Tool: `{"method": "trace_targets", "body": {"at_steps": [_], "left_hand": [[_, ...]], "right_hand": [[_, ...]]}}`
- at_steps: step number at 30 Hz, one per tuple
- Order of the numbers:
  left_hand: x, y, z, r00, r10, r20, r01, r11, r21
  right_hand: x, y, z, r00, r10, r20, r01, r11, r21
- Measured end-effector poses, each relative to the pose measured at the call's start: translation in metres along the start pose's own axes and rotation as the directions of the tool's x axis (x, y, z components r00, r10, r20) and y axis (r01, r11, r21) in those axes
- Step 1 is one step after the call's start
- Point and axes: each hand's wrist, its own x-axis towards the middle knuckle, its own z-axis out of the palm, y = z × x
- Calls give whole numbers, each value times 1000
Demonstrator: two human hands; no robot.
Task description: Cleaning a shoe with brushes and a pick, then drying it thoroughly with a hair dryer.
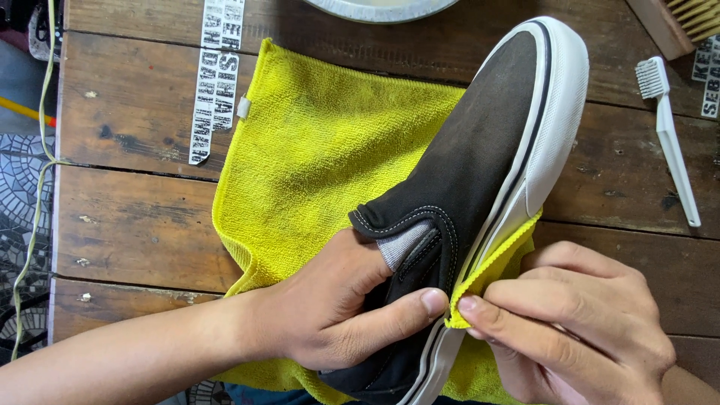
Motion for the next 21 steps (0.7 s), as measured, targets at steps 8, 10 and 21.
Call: {"method": "trace_targets", "body": {"at_steps": [8,10,21], "left_hand": [[-1,-5,2,999,-40,17,41,999,-12],[0,-4,0,999,-44,13,44,999,-17],[0,3,-6,997,73,6,-73,997,14]], "right_hand": [[15,0,1,999,-23,-40,15,983,-184],[14,-3,1,1000,-7,-16,5,986,-169],[-37,20,-21,949,314,-37,-305,940,151]]}}
